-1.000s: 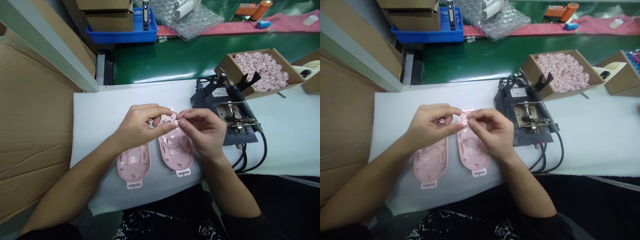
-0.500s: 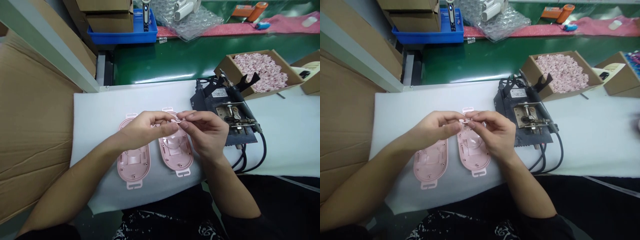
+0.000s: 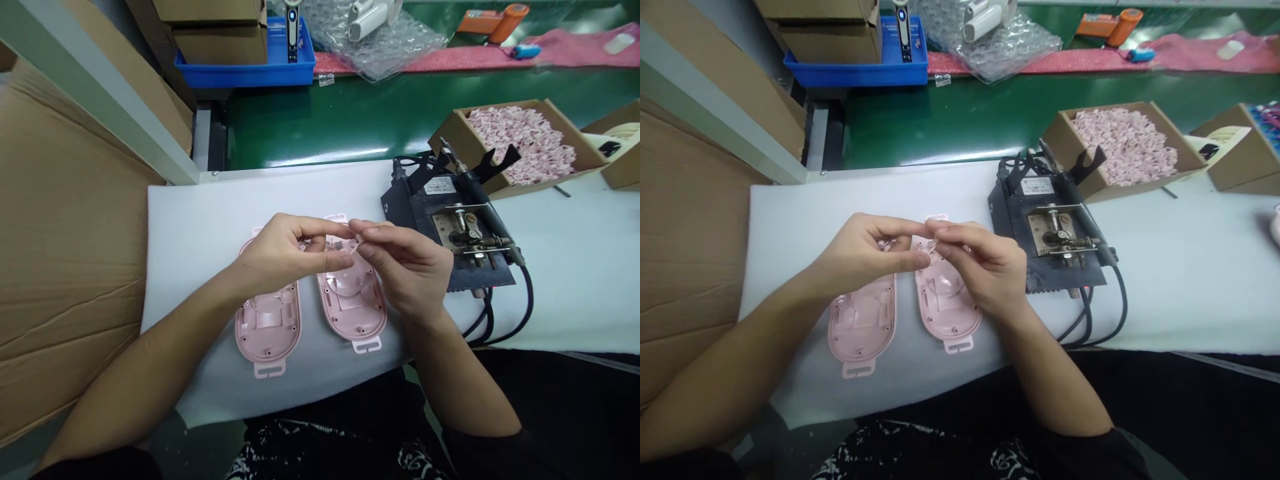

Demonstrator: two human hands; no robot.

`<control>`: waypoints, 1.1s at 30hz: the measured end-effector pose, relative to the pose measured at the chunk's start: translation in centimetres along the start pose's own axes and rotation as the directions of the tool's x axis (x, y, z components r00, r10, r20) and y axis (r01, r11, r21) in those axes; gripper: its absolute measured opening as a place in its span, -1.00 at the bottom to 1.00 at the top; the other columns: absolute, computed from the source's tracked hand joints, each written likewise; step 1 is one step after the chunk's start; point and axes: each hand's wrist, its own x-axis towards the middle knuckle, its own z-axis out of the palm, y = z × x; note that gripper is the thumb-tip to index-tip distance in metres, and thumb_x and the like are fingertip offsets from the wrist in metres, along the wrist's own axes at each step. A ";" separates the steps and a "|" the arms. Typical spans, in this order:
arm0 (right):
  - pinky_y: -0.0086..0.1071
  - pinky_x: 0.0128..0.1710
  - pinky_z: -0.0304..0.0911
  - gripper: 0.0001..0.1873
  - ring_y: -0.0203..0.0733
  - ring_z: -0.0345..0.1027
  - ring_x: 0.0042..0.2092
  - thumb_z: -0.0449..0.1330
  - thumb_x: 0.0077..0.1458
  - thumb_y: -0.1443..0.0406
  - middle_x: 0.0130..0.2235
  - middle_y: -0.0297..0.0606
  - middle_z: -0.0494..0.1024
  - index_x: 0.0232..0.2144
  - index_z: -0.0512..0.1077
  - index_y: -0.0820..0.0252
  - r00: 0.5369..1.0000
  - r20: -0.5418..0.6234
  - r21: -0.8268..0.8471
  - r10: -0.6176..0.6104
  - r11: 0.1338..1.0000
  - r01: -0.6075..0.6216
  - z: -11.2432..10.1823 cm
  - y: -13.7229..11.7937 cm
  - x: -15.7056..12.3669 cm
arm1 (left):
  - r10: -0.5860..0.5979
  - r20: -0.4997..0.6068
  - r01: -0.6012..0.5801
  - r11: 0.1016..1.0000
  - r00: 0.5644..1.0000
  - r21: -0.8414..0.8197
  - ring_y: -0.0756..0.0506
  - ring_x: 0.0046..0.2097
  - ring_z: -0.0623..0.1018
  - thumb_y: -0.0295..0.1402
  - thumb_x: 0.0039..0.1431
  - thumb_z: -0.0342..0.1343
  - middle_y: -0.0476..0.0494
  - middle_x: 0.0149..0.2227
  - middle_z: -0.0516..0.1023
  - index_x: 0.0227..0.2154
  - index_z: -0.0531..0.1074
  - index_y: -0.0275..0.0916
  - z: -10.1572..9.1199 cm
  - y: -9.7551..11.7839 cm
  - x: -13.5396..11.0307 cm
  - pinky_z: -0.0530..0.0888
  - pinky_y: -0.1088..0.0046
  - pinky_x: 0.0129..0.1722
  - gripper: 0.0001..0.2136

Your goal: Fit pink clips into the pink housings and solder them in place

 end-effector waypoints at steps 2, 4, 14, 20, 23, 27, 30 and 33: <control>-0.20 0.03 0.55 -0.66 -0.16 0.56 -0.01 0.37 0.12 0.47 -0.09 -0.36 0.65 -0.13 0.59 -0.05 0.999 -0.032 -0.012 -0.008 1.000 0.008 0.1 0.0 0.1 | 0.024 -0.033 -0.024 1.000 0.999 -0.010 0.06 -0.55 0.11 -0.19 0.03 0.41 0.12 -0.61 0.10 -0.14 0.66 -0.02 0.2 -0.2 0.0 0.14 0.45 -0.56 -0.70; -0.25 -0.05 0.56 -0.67 -0.17 0.55 -0.04 0.41 0.06 0.47 -0.12 -0.34 0.64 -0.16 0.59 -0.02 0.998 -0.058 -0.020 -0.028 0.999 0.027 0.0 0.0 0.3 | 0.056 -0.073 -0.056 0.998 0.996 0.004 0.06 -0.55 0.11 -0.18 0.00 0.43 0.11 -0.61 0.12 -0.23 0.67 -0.04 0.4 -0.2 0.0 0.12 0.45 -0.58 -0.76; -0.28 -0.13 0.57 -0.68 -0.22 0.57 -0.20 0.42 0.00 0.55 -0.27 -0.36 0.65 -0.26 0.59 0.07 0.997 -0.015 0.010 -0.072 0.997 0.072 -0.3 0.1 0.2 | 0.162 -0.069 -0.149 0.974 0.984 0.171 0.06 -0.53 0.18 -0.18 0.04 0.41 0.13 -0.62 0.16 -0.08 0.65 -0.12 0.6 -0.1 -0.1 0.23 0.46 -0.53 -0.64; -0.19 -0.07 0.57 -0.72 -0.16 0.59 -0.13 0.31 0.13 0.53 -0.16 -0.29 0.67 -0.17 0.58 0.09 0.976 0.090 -0.180 -0.200 0.960 0.213 -0.4 0.4 0.1 | 0.296 -0.168 -0.221 0.906 0.940 0.362 0.09 -0.53 0.24 -0.21 0.10 0.36 0.10 -0.61 0.28 -0.25 0.69 -0.18 0.6 0.1 0.0 0.23 0.49 -0.52 -0.80; -0.18 -0.07 0.58 -0.65 -0.15 0.59 -0.12 0.29 0.12 0.56 -0.14 -0.30 0.67 -0.13 0.57 0.07 0.963 0.114 -0.196 -0.243 0.945 0.262 -0.4 0.6 0.1 | 0.237 -0.194 -0.158 0.923 0.952 0.352 0.09 -0.54 0.23 -0.20 0.10 0.36 0.11 -0.62 0.25 -0.30 0.68 -0.18 0.8 0.1 -0.1 0.21 0.49 -0.53 -0.82; -0.20 -0.10 0.59 -0.62 -0.15 0.59 -0.12 0.33 0.07 0.57 -0.15 -0.30 0.66 -0.12 0.56 0.07 0.970 0.084 -0.162 -0.228 0.957 0.239 -0.4 0.7 -0.1 | 0.099 -0.136 -0.052 0.947 0.986 0.316 0.08 -0.54 0.21 -0.13 0.11 0.34 0.12 -0.60 0.21 -0.19 0.67 -0.14 1.0 0.0 -0.1 0.19 0.48 -0.54 -0.74; -0.21 -0.10 0.59 -0.64 -0.16 0.58 -0.12 0.32 0.07 0.57 -0.14 -0.30 0.65 -0.15 0.56 0.09 0.970 0.097 -0.161 -0.224 0.958 0.237 -0.5 0.6 -0.1 | 0.089 -0.094 -0.053 0.940 0.992 0.336 0.07 -0.54 0.19 -0.14 0.15 0.30 0.11 -0.62 0.17 -0.36 0.64 -0.19 0.8 0.3 -0.1 0.18 0.46 -0.53 -0.78; -0.21 -0.10 0.58 -0.64 -0.17 0.58 -0.13 0.32 0.06 0.58 -0.15 -0.28 0.65 -0.16 0.56 0.11 0.970 0.095 -0.151 -0.225 0.960 0.238 -0.5 0.5 0.1 | 0.024 -0.058 -0.001 0.933 0.998 0.360 0.08 -0.56 0.13 -0.15 0.12 0.31 0.13 -0.64 0.11 -0.54 0.52 -0.23 0.6 0.7 0.0 0.12 0.45 -0.55 -0.73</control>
